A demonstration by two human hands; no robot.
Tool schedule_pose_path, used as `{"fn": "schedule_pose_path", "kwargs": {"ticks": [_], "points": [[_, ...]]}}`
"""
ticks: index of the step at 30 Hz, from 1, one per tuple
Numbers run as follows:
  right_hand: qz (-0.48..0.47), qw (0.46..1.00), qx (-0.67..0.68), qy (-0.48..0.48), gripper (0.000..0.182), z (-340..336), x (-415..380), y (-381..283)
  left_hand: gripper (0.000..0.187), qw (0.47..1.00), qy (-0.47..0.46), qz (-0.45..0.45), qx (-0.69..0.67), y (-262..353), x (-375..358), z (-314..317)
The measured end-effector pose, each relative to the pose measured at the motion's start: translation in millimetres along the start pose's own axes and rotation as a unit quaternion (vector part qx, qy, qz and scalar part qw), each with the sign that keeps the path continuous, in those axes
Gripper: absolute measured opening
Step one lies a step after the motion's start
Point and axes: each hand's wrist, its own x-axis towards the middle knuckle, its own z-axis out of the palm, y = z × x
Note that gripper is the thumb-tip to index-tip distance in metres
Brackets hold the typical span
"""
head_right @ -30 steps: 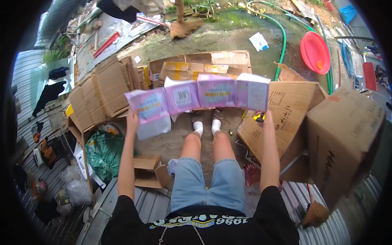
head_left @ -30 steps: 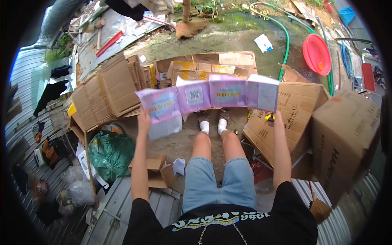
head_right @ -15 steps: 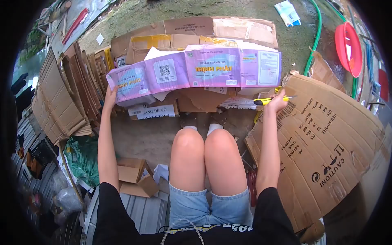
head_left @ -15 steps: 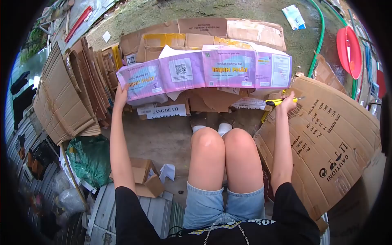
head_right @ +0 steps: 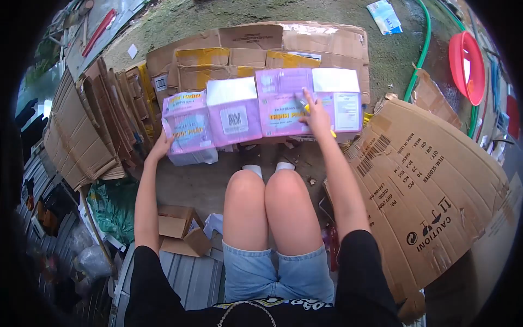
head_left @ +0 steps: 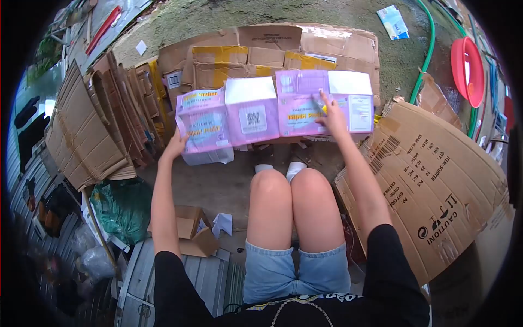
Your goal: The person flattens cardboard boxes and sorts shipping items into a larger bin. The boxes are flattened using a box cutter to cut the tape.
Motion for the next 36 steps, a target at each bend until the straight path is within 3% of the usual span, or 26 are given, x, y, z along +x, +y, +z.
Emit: {"fn": "schedule_pose_path", "kwargs": {"ticks": [2,3,6,10,13,14,16,17,18,19,20,21,24,27,31,34,36], "points": [[0.013,0.999,-0.043,0.009,0.095,16.1,-2.4,0.1,0.06,0.994,0.051,-0.096,0.017,8.3,-7.2,21.6],[0.017,0.999,-0.026,0.021,0.096,20.3,-2.3,-2.8,0.06,0.994,0.055,-0.098,0.018,8.7,-5.0,16.8],[0.02,0.999,-0.029,0.038,0.092,12.5,-4.8,-5.6,0.049,0.976,0.205,-0.038,-0.061,15.8,-0.7,12.3],[-0.006,0.996,-0.047,0.069,0.076,-39.7,3.9,-24.2,0.041,0.962,0.267,-0.014,-0.046,41.4,25.0,-18.2],[0.042,0.978,-0.088,0.183,0.072,-80.5,14.0,-26.9,0.039,0.964,0.264,-0.002,-0.025,29.0,55.4,-34.8],[0.049,0.969,-0.096,0.224,0.071,-90.5,14.8,-21.8,0.043,0.967,0.165,0.077,-0.18,41.8,51.7,-45.0],[0.074,0.931,-0.09,0.345,0.076,-104.2,21.2,17.8,0.053,0.951,0.059,0.045,-0.301,65.5,34.3,-54.8],[0.073,0.915,-0.124,0.377,0.073,-98.8,30.9,60.9,0.053,0.952,0.059,0.042,-0.298,78.6,23.4,-59.1],[0.075,0.897,-0.157,0.407,0.071,-90.7,34.3,98.9,0.057,0.946,0.028,-0.023,-0.323,91.2,12.8,-62.6],[0.181,0.956,0.031,0.23,0.065,-104.0,26.8,103.7,0.062,0.934,-0.003,-0.088,-0.348,97.1,5.2,-64.8],[0.273,0.937,0.216,0.035,0.059,-116.7,18.7,108.6,0.062,0.935,-0.005,-0.091,-0.344,93.7,0.9,-64.8],[0.299,0.921,0.244,-0.047,0.039,-119.5,12.5,119.6,0.065,0.929,-0.057,-0.118,-0.345,87.4,-1.6,-65.2],[0.236,0.9,0.362,-0.057,0.025,-136.8,-16.1,132.0,0.068,0.898,-0.132,-0.165,-0.385,73.0,-18.3,-67.8],[0.21,0.9,0.368,-0.106,0.017,-175.2,-49.9,112.1,0.065,0.89,-0.114,-0.096,-0.431,61.7,-48.6,-78.3],[0.207,0.901,0.373,-0.08,0.015,-161.2,-56.6,128.4,0.061,0.912,-0.075,-0.071,-0.396,59.8,-56.0,-66.9],[0.226,0.899,0.376,-0.002,0.015,-96.8,-22.1,141.4,0.042,0.951,0.09,0.011,-0.295,30.3,3.6,-19.5],[0.216,0.859,0.442,0.144,0.017,-60.4,9.9,142.6,0.033,0.947,0.242,0.038,-0.207,47.4,37.0,-2.6]]}}
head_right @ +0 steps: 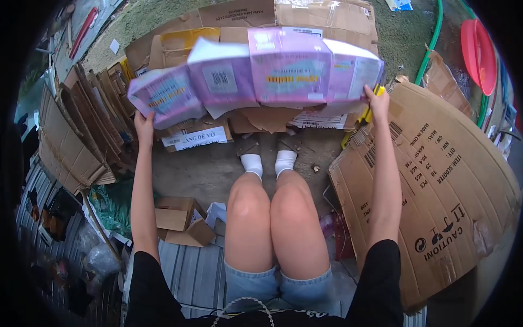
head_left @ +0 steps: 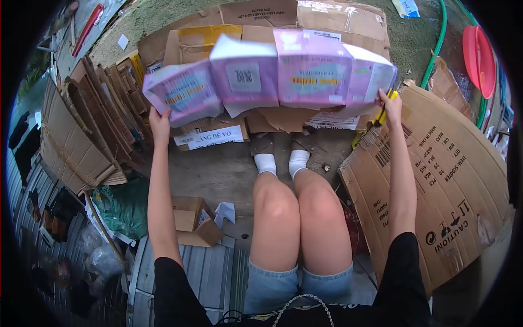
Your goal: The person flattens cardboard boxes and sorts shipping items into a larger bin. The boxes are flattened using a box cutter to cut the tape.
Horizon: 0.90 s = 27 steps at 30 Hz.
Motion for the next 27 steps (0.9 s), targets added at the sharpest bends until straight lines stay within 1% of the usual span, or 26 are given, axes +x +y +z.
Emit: {"fn": "schedule_pose_path", "kwargs": {"ticks": [2,3,4,5,6,7,8,9,10,11,12,13,14,15,16,17,18,19,20,21,23,25,26,27], "points": [[-0.075,0.994,0.03,0.072,0.018,21.6,29.5,2.8,0.02,0.988,0.111,0.072,0.077,14.9,17.3,19.5],[-0.101,0.99,0.045,0.088,0.017,32.5,39.6,-1.0,0.02,0.989,0.105,0.065,0.084,19.3,23.3,20.7],[-0.13,0.985,0.06,0.102,0.017,41.4,46.8,-6.6,0.017,0.982,0.145,0.099,0.069,23.7,28.4,20.4],[-0.125,0.985,0.058,0.1,0.017,46.9,52.5,-9.5,0.015,0.971,0.186,0.137,0.051,23.3,31.7,22.1],[-0.128,0.986,-0.023,0.103,0.017,49.4,55.7,-10.6,0.015,0.973,0.183,0.132,0.055,15.5,31.3,22.1],[-0.13,0.98,-0.104,0.105,0.02,50.8,53.1,-10.8,0.015,0.967,0.184,0.109,0.139,9.4,28.8,20.0],[-0.129,0.981,-0.105,0.105,0.02,50.3,49.6,-10.5,0.016,0.954,0.186,0.088,0.22,4.6,27.4,18.3],[-0.108,0.956,-0.249,0.114,0.023,49.5,45.2,-11.5,0.022,0.966,0.129,0.085,0.208,1.5,25.1,17.9],[-0.087,0.909,-0.388,0.122,0.028,49.6,42.2,-13.5,0.022,0.966,0.131,0.084,0.207,-3.0,24.1,17.1],[-0.081,0.907,-0.393,0.124,0.033,46.5,45.5,-5.1,0.025,0.977,0.089,0.043,0.186,-13.0,26.0,13.3],[-0.082,0.907,-0.394,0.126,0.033,45.3,41.1,-11.4,0.028,0.985,0.047,0.004,0.165,-15.0,29.7,8.9],[-0.085,0.897,-0.417,0.122,0.033,44.1,32.7,-15.6,0.034,0.98,-0.02,-0.052,0.189,-16.9,32.9,0.7],[-0.088,0.887,-0.439,0.116,0.032,44.0,23.2,-19.8,0.034,0.98,-0.019,-0.054,0.19,-18.0,32.0,-2.2],[-0.079,0.872,-0.462,0.138,0.034,42.4,19.8,-11.9,0.034,0.965,-0.073,-0.067,0.244,-19.2,32.0,-2.8],[-0.083,0.874,-0.459,0.137,0.034,41.6,18.2,-5.4,0.035,0.943,-0.125,-0.08,0.297,-19.8,32.9,-4.5],[0.002,0.913,-0.394,0.109,0.034,40.7,18.3,2.4,0.042,0.934,-0.067,-0.078,0.341,-11.7,29.8,3.0],[0.089,0.939,-0.323,0.08,0.035,41.9,16.4,4.6,0.054,0.9,0.006,-0.077,0.428,2.4,25.4,12.2],[0.091,0.939,-0.321,0.078,0.035,47.5,6.3,0.2,0.068,0.894,0.104,-0.09,0.426,28.0,15.9,27.6],[-0.111,0.905,-0.37,0.176,0.037,58.4,-10.3,-11.1,0.075,0.843,0.14,0.002,0.52,51.9,5.5,41.4],[-0.309,0.821,-0.401,0.264,0.041,70.8,-27.1,-26.5,0.08,0.828,0.146,0.082,0.535,72.3,-1.5,55.0],[-0.375,0.833,-0.381,0.145,0.048,104.8,-68.8,-73.0,0.086,0.889,0.064,0.203,0.406,110.1,-19.0,95.1],[-0.37,0.852,-0.362,-0.079,0.059,139.6,-81.6,-68.7,0.089,0.873,-0.101,0.177,0.442,114.9,-27.7,134.8],[-0.362,0.834,-0.403,-0.098,0.066,161.7,-90.3,-68.9,0.089,0.874,-0.102,0.177,0.44,102.5,-20.2,142.9],[-0.359,0.814,-0.443,-0.11,0.073,178.3,-89.5,-66.2,0.087,0.888,-0.128,0.129,0.422,83.2,-9.1,155.2]]}}
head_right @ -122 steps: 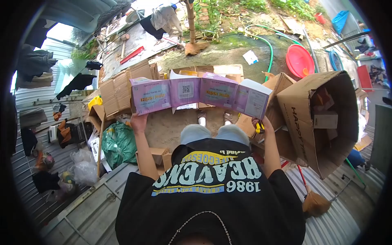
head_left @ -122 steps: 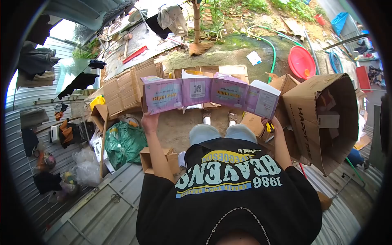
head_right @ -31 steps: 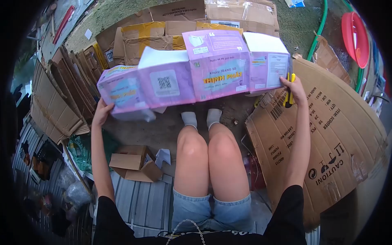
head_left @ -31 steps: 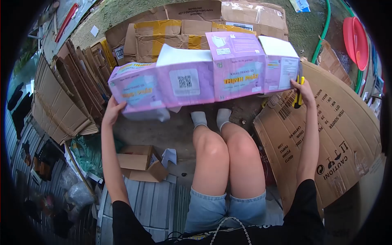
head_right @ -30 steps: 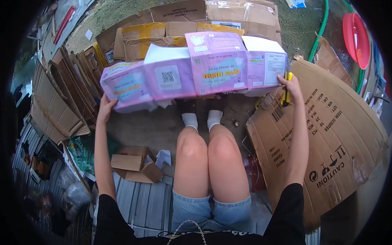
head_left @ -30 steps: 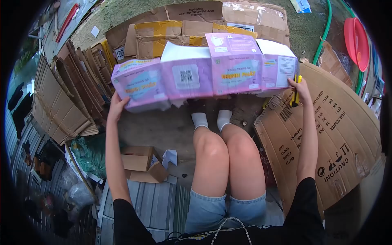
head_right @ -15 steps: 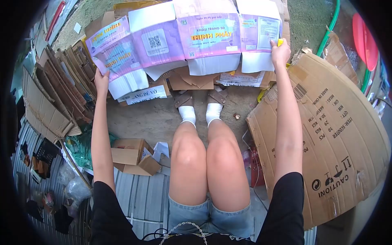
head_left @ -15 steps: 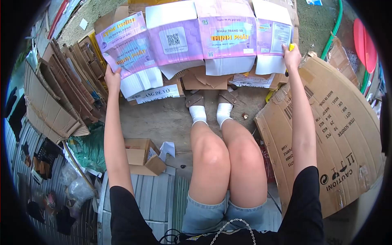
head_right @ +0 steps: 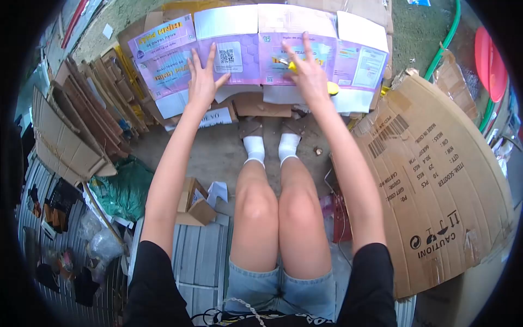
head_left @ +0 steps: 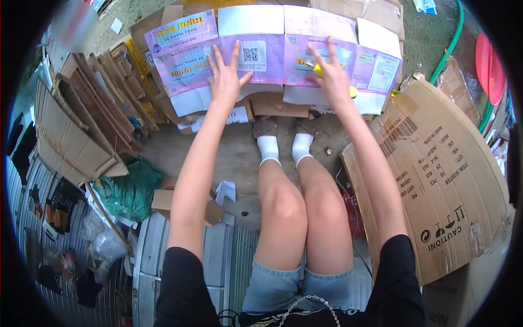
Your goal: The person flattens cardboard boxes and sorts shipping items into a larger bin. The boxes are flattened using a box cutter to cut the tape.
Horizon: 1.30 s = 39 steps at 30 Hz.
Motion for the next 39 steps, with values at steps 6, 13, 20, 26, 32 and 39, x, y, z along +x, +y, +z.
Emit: {"fn": "schedule_pose_path", "kwargs": {"ticks": [6,13,20,26,32,39], "points": [[0.023,0.999,0.007,0.038,0.083,71.7,44.3,34.1,0.087,0.964,-0.017,-0.141,0.223,21.2,50.7,64.2],[-0.004,1.0,0.008,0.017,0.08,53.4,37.2,29.4,0.083,0.978,-0.008,-0.094,0.187,16.7,20.2,57.7],[-0.005,0.997,0.076,-0.004,0.045,-53.4,-17.5,11.5,0.048,0.95,-0.292,0.036,0.104,-35.4,-67.1,-33.6],[0.172,0.983,0.062,-0.031,0.027,-176.0,-148.0,-60.9,0.018,0.959,-0.277,0.001,0.06,-44.5,-230.7,-163.6],[0.329,0.932,0.139,-0.062,0.049,-302.7,-256.5,-128.5,0.041,0.972,-0.212,0.05,-0.086,12.9,-331.0,-325.6],[0.164,0.944,0.245,0.146,0.043,-379.3,-373.4,-125.2,0.034,0.982,-0.126,0.116,-0.082,54.0,-373.1,-377.2]]}}
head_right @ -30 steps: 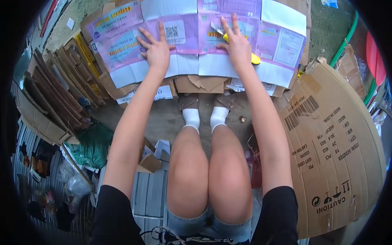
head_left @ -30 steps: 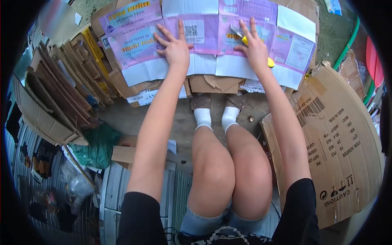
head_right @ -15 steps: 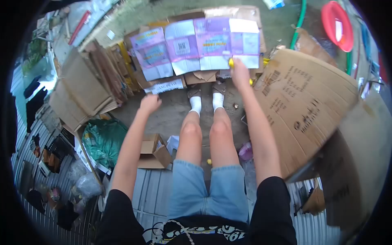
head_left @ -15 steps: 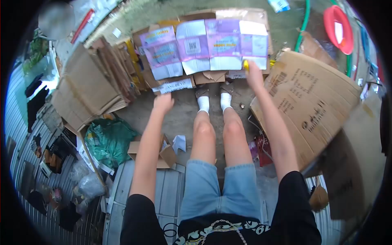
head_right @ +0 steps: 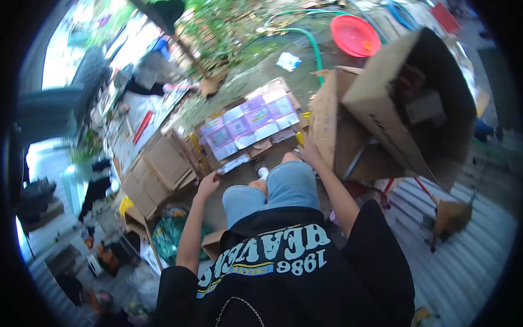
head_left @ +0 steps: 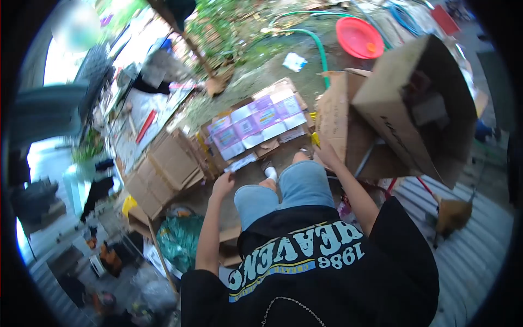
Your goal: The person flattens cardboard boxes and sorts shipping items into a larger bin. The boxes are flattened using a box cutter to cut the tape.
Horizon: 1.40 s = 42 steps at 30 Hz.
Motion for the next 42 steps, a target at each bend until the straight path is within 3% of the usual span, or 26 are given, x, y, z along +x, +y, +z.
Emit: {"fn": "schedule_pose_path", "kwargs": {"ticks": [4,6,7,8,10,11,13,15,16,17,18,20,23,25,29,31,32,34,35,37,42], "points": [[0.064,0.992,0.049,0.092,0.031,-61.9,-66.4,15.8,0.031,0.989,-0.107,0.067,0.075,15.8,10.7,2.5],[0.073,0.985,0.065,0.142,0.03,-94.5,-99.6,35.9,0.03,0.995,-0.07,0.056,0.044,81.9,26.8,-3.5],[0.053,0.984,0.078,0.149,0.029,-101.9,-110.4,36.9,0.029,0.992,-0.069,0.085,0.069,99.6,30.5,-6.4],[0.06,0.982,0.08,0.161,0.029,-111.0,-125.0,37.7,0.028,0.983,-0.008,0.166,0.079,137.3,34.1,-12.9],[0.109,0.962,0.001,0.249,0.023,-139.3,-166.6,49.2,0.027,0.943,0.061,0.323,0.052,266.4,41.6,-27.4],[0.134,0.941,0.025,0.31,0.021,-152.0,-183.9,55.7,0.027,0.906,0.091,0.412,0.04,335.2,38.6,-33.1],[0.158,0.89,0.086,0.419,0.018,-178.6,-211.0,71.5,0.031,0.854,0.095,0.508,0.052,442.7,36.7,-23.9],[0.16,0.856,0.123,0.476,0.016,-211.4,-224.3,68.8,0.037,0.789,0.056,0.61,0.053,526.3,27.2,1.7],[0.152,0.835,0.077,0.524,0.015,-237.1,-227.1,57.9,0.042,0.744,0.057,0.658,0.098,554.0,33.2,25.9],[0.145,0.813,0.029,0.564,0.014,-260.7,-228.9,48.4,0.035,0.707,0.08,0.695,0.109,572.8,27.9,47.4],[0.161,0.821,-0.059,0.545,0.014,-283.3,-227.0,45.2,0.035,0.708,0.078,0.694,0.107,579.7,23.2,67.7],[0.204,0.835,-0.191,0.475,0.014,-325.4,-213.0,45.4,0.025,0.738,-0.045,0.576,0.349,583.2,22.7,102.3],[0.24,0.852,-0.291,0.362,0.014,-378.9,-156.8,97.3,0.023,0.746,0.028,0.624,0.231,530.5,11.7,119.4],[0.327,0.855,-0.337,0.222,0.016,-393.8,-122.2,144.8,0.025,0.748,0.032,0.619,0.237,524.0,-2.1,114.0],[0.261,0.866,-0.346,0.249,0.016,-411.8,-93.5,201.4,0.026,0.758,0.064,0.612,0.216,498.0,-16.7,119.2],[0.312,0.877,-0.356,0.084,0.021,-408.5,-87.6,240.5,0.026,0.754,0.074,0.61,0.233,496.2,-25.8,117.3],[0.312,0.877,-0.356,0.084,0.021,-405.6,-87.2,259.6,0.027,0.747,0.085,0.611,0.248,496.3,-28.4,117.0],[0.322,0.882,-0.268,0.214,0.028,-404.3,-83.6,285.1,0.028,0.751,0.083,0.609,0.243,495.5,-28.2,120.7],[0.319,0.883,-0.268,0.214,0.028,-411.9,-84.0,279.2,0.028,0.754,0.078,0.607,0.238,495.6,-28.2,121.5],[0.238,0.902,-0.282,0.224,0.025,-438.8,-102.3,247.4,0.029,0.751,0.078,0.608,0.245,501.2,-27.8,119.5],[0.025,0.88,-0.178,0.44,0.021,-499.9,-181.6,131.5,0.029,0.767,0.057,0.6,0.221,536.4,-7.9,109.0]]}}
